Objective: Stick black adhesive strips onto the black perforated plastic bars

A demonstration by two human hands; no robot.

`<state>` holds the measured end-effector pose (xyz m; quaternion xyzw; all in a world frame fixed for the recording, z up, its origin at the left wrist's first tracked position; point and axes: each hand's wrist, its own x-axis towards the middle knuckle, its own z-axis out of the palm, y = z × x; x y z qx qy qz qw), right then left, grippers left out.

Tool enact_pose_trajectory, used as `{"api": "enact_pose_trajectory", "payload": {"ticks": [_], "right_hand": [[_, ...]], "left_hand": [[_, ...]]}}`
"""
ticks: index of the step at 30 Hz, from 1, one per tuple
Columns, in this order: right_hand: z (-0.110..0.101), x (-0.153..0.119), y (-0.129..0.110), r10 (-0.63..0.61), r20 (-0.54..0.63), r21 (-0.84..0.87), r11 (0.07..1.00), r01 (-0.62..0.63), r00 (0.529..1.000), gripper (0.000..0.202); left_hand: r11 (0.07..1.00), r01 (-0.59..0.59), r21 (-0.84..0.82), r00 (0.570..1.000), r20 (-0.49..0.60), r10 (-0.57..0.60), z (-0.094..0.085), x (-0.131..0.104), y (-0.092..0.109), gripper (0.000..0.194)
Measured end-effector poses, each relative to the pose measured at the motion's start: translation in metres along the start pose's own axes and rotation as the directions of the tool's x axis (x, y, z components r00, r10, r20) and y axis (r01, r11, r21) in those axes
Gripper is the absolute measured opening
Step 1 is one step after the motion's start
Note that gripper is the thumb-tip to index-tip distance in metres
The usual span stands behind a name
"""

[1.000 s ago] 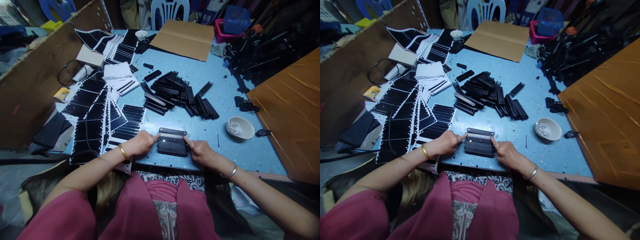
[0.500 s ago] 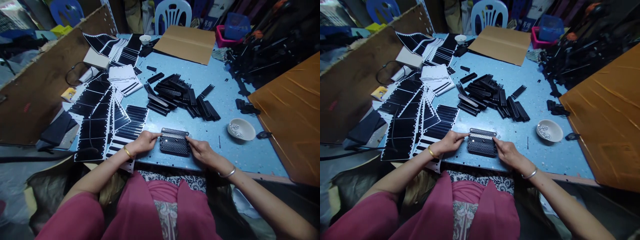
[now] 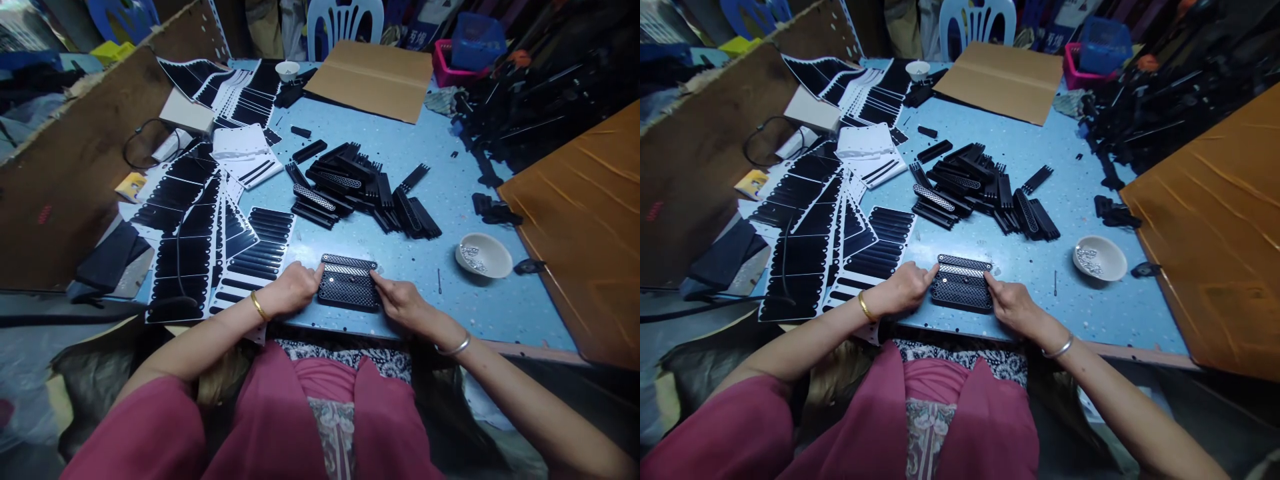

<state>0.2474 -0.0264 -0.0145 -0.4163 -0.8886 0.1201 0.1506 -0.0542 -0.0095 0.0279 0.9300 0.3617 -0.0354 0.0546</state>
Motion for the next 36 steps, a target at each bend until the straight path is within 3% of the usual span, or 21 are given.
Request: {"api": "enact_pose_trajectory", "payload": {"ticks": [5,9,13,18,25,32,36], "right_hand": [[-0.007,0.006,-0.001,0.193,-0.019,0.292,0.939,-0.179,0.981,0.038],[-0.007,0.011,-0.002,0.262,-0.059,0.337,0.913,-0.228,0.963,0.037],[-0.009,0.013,-0.008,0.126,-0.136,0.200,0.975,-0.097,0.983,0.039],[-0.016,0.020,-0.022,-0.112,-0.002,-0.037,0.993,0.112,0.994,0.052],[-0.019,0.015,-0.024,-0.120,0.071,-0.235,0.963,0.134,0.990,0.053],[-0.020,0.004,-0.020,-0.179,-0.008,-0.178,0.968,0.174,0.984,0.057],[-0.019,0.010,-0.025,-0.153,0.070,-0.210,0.964,0.165,0.986,0.060]], "left_hand": [[0.956,0.103,-0.273,0.985,-0.109,-0.137,-0.004,0.005,-0.011,0.033],[0.911,0.098,-0.400,0.938,-0.269,-0.219,0.000,0.001,-0.007,0.030],[0.940,0.028,-0.341,0.929,-0.337,-0.150,0.003,-0.007,0.012,0.029],[0.975,0.019,-0.223,0.938,-0.334,-0.094,0.010,-0.011,0.029,0.032],[0.983,0.047,-0.178,0.962,-0.257,-0.092,0.015,-0.010,0.030,0.043],[0.989,0.037,-0.140,0.965,-0.252,-0.071,0.020,-0.011,0.027,0.044],[0.999,0.020,-0.042,0.967,-0.252,-0.030,0.020,-0.011,0.029,0.049]]}}
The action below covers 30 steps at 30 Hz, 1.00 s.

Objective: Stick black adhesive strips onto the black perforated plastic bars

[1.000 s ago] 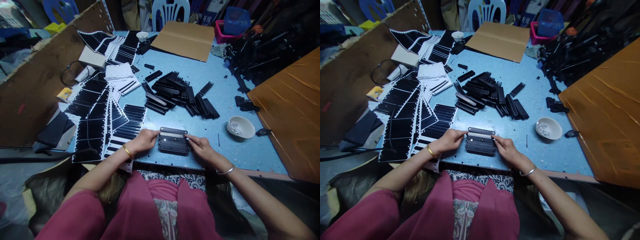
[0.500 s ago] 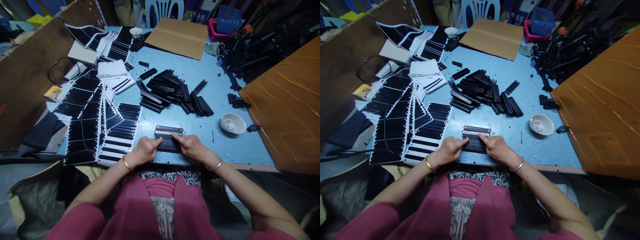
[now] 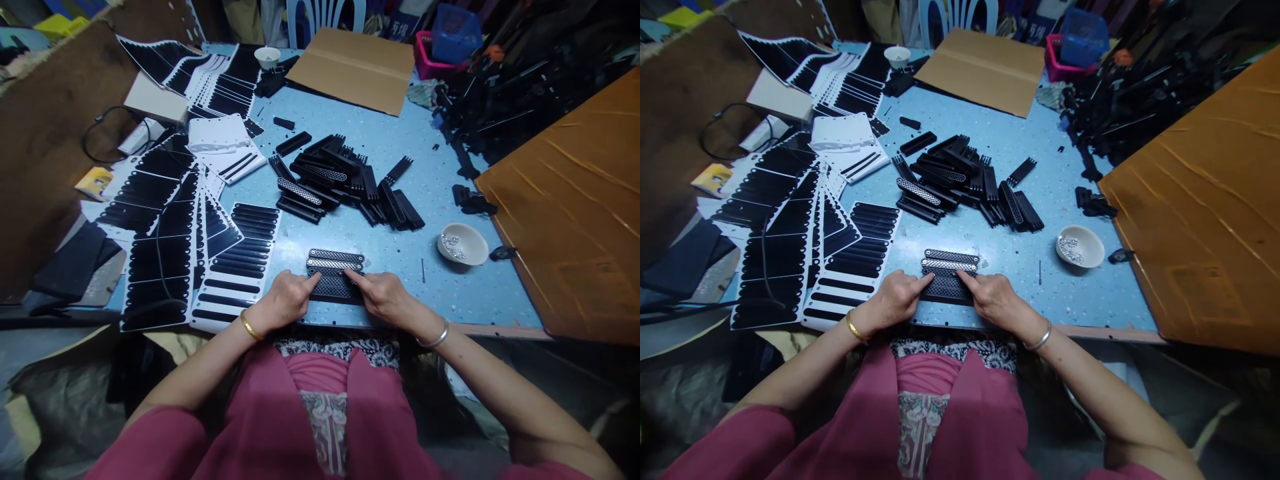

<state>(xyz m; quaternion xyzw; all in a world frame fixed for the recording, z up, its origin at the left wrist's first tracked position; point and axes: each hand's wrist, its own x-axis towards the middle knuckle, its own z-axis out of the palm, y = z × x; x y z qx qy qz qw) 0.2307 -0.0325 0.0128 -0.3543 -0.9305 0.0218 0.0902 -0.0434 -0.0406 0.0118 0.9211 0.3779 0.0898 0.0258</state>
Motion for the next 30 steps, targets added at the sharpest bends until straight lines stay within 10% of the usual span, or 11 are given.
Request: {"api": "enact_pose_trajectory", "payload": {"ticks": [17,30], "right_hand": [[0.005,-0.039,0.005,0.062,0.017,-0.069,0.996,-0.061,0.998,0.062],[0.008,-0.039,0.010,0.140,0.014,0.253,0.957,-0.139,0.990,0.058]], "left_hand": [[0.996,-0.070,0.055,0.987,-0.139,0.077,0.000,0.007,0.002,0.030],[0.989,-0.079,0.123,0.986,-0.138,0.096,0.002,0.008,0.004,0.029]]}}
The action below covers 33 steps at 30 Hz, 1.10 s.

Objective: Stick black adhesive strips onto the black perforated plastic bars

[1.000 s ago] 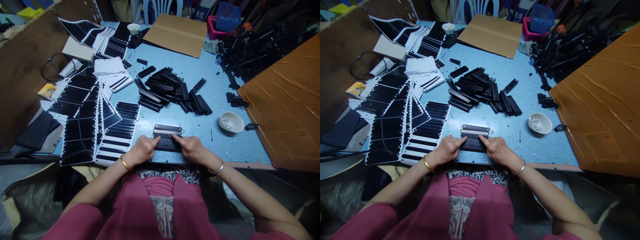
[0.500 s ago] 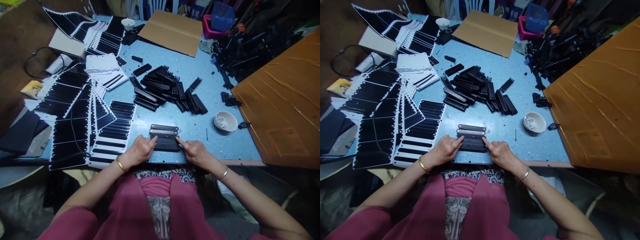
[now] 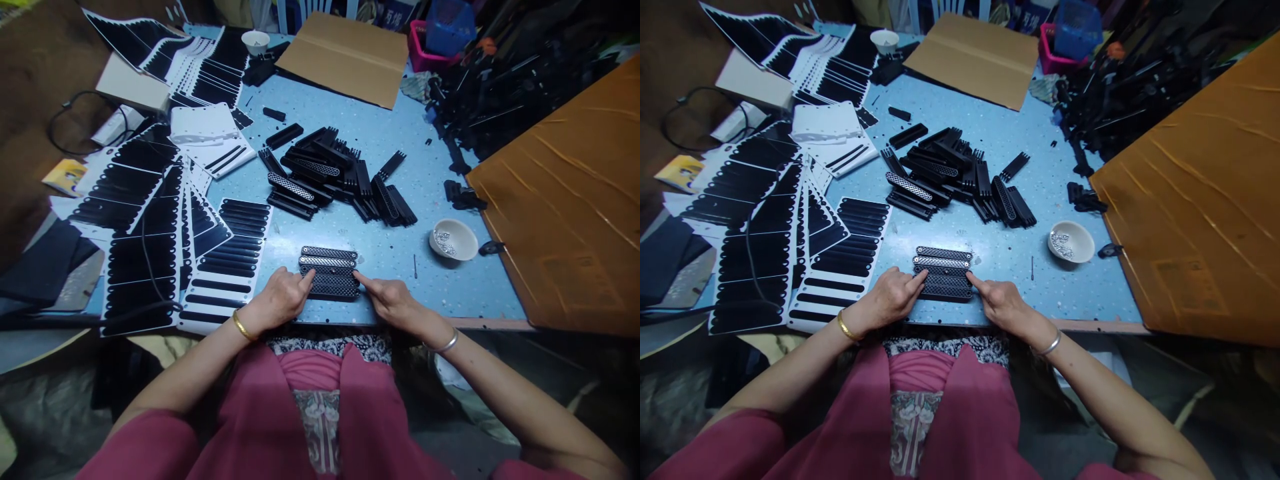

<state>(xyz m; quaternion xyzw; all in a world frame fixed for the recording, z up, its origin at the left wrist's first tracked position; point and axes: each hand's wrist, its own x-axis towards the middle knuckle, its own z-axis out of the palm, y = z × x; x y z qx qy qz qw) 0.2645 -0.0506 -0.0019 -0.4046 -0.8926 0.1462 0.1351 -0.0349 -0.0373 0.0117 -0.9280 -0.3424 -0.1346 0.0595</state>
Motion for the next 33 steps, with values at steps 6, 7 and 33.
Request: {"api": "enact_pose_trajectory", "payload": {"ticks": [6,7,33], "right_hand": [[-0.003,-0.002,0.004,-0.074,0.038,-0.070,0.995,0.077,0.997,0.067],[-0.003,-0.001,0.004,-0.068,0.036,-0.047,0.996,0.070,0.997,0.068],[-0.001,0.005,0.005,-0.153,0.021,-0.206,0.966,0.154,0.988,0.077]], "left_hand": [[1.000,-0.018,-0.010,1.000,0.002,0.018,0.001,0.000,-0.001,0.030],[1.000,-0.022,-0.010,1.000,0.009,0.022,0.001,-0.001,-0.001,0.031],[1.000,0.003,-0.017,0.992,0.123,-0.001,-0.006,-0.006,-0.006,0.040]]}}
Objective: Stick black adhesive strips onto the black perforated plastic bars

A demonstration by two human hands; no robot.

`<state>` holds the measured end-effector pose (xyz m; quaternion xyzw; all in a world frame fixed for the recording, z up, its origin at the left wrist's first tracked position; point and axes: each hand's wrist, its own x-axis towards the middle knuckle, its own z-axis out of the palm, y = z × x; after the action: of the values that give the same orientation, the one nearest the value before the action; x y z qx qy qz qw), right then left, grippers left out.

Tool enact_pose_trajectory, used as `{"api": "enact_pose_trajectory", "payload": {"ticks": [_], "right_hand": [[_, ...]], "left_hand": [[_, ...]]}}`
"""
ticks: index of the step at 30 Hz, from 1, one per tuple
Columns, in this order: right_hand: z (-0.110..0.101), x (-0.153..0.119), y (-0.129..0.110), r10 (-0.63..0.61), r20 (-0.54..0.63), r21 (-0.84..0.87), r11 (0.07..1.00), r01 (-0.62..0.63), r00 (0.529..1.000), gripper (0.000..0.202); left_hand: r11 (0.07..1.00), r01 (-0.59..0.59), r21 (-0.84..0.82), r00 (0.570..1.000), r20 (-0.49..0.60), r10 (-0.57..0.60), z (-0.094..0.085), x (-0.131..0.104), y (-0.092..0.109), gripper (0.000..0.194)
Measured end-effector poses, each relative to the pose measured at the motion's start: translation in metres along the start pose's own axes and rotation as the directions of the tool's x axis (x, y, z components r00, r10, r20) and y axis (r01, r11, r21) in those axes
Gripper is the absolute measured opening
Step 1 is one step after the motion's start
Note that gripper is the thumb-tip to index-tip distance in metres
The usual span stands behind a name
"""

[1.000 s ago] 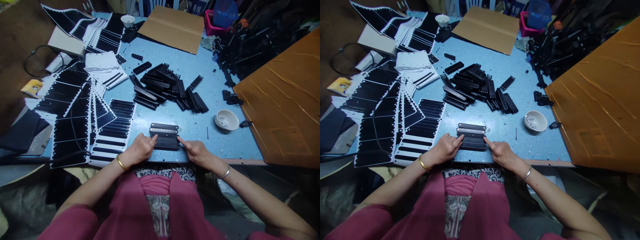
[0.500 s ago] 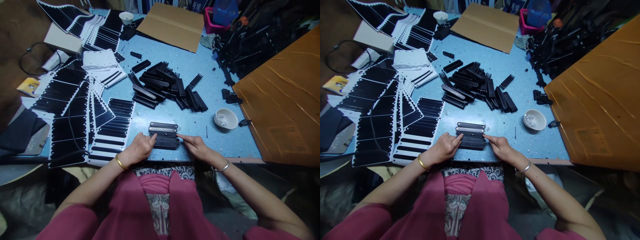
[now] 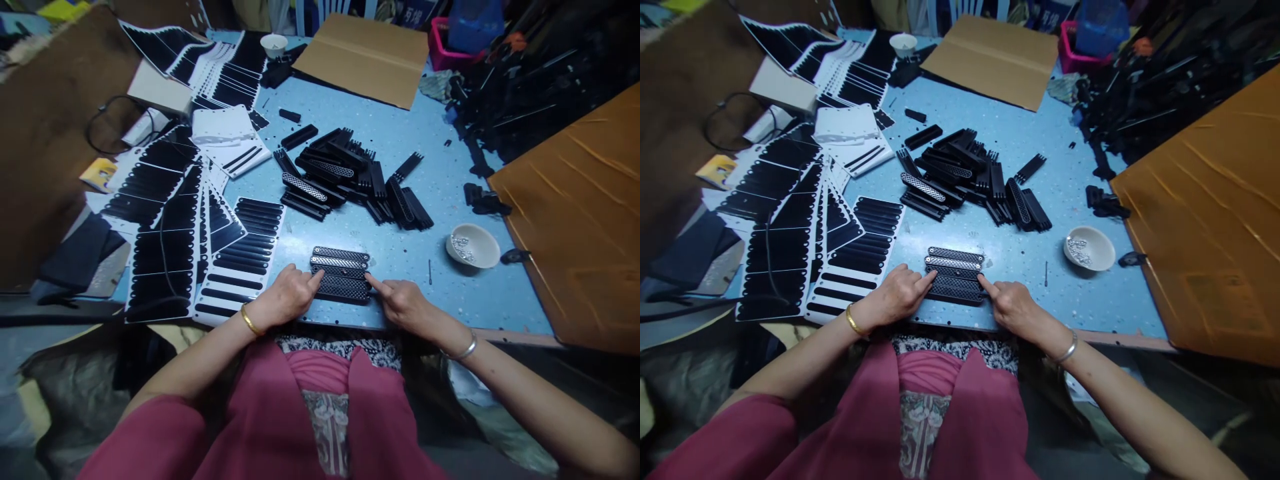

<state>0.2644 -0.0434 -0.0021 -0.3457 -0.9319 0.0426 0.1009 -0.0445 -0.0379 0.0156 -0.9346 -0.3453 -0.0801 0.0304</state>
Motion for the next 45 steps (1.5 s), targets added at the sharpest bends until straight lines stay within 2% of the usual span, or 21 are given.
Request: {"api": "enact_pose_trajectory", "payload": {"ticks": [4,8,14,18,23,27,29,32,37,40,45], "right_hand": [[0.003,-0.001,0.000,-0.010,-0.034,0.034,0.999,0.011,0.999,0.077],[0.005,-0.001,-0.003,-0.007,-0.048,0.024,1.000,0.008,0.999,0.080],[0.003,0.002,-0.006,-0.022,-0.076,0.016,1.000,0.023,0.997,0.086],[0.002,0.001,-0.004,-0.009,-0.075,0.071,0.997,0.014,0.997,0.085],[0.001,0.001,-0.004,-0.014,-0.079,0.059,0.998,0.019,0.997,0.082],[0.003,0.001,-0.005,-0.012,-0.079,0.071,0.997,0.018,0.997,0.079],[0.003,0.001,-0.005,0.017,-0.070,0.131,0.991,-0.008,0.997,0.072],[0.000,0.004,-0.005,0.133,-0.024,0.281,0.952,-0.121,0.991,0.055],[-0.007,0.015,-0.002,0.351,0.042,0.486,0.811,-0.326,0.935,0.038],[-0.003,0.019,0.000,0.402,0.008,0.537,0.771,-0.343,0.916,0.035],[0.008,0.021,-0.001,0.427,-0.069,0.519,0.787,-0.333,0.902,0.032]], "left_hand": [[0.999,0.033,-0.002,0.999,-0.001,-0.033,-0.003,-0.006,-0.006,0.040],[0.999,0.019,0.043,0.999,0.030,-0.020,-0.011,-0.007,-0.008,0.042],[0.997,-0.039,0.061,0.989,0.148,0.029,-0.015,-0.002,-0.008,0.050],[0.995,-0.100,0.026,0.971,0.221,0.091,-0.014,0.001,-0.016,0.054],[0.994,-0.110,-0.017,0.978,0.177,0.111,-0.007,-0.010,-0.033,0.055],[0.996,-0.084,-0.038,0.985,0.147,0.089,-0.005,-0.017,-0.035,0.055],[0.996,-0.072,-0.058,0.984,0.158,0.081,-0.007,-0.015,-0.032,0.055],[0.995,-0.054,-0.078,0.982,0.174,0.067,-0.011,-0.008,-0.029,0.053],[0.998,-0.058,-0.024,0.987,0.146,0.061,-0.012,0.003,-0.024,0.040],[0.998,-0.059,0.008,0.991,0.125,0.058,-0.010,0.004,-0.022,0.039],[0.999,-0.049,0.006,0.990,0.132,0.048,-0.010,0.003,-0.020,0.038]]}}
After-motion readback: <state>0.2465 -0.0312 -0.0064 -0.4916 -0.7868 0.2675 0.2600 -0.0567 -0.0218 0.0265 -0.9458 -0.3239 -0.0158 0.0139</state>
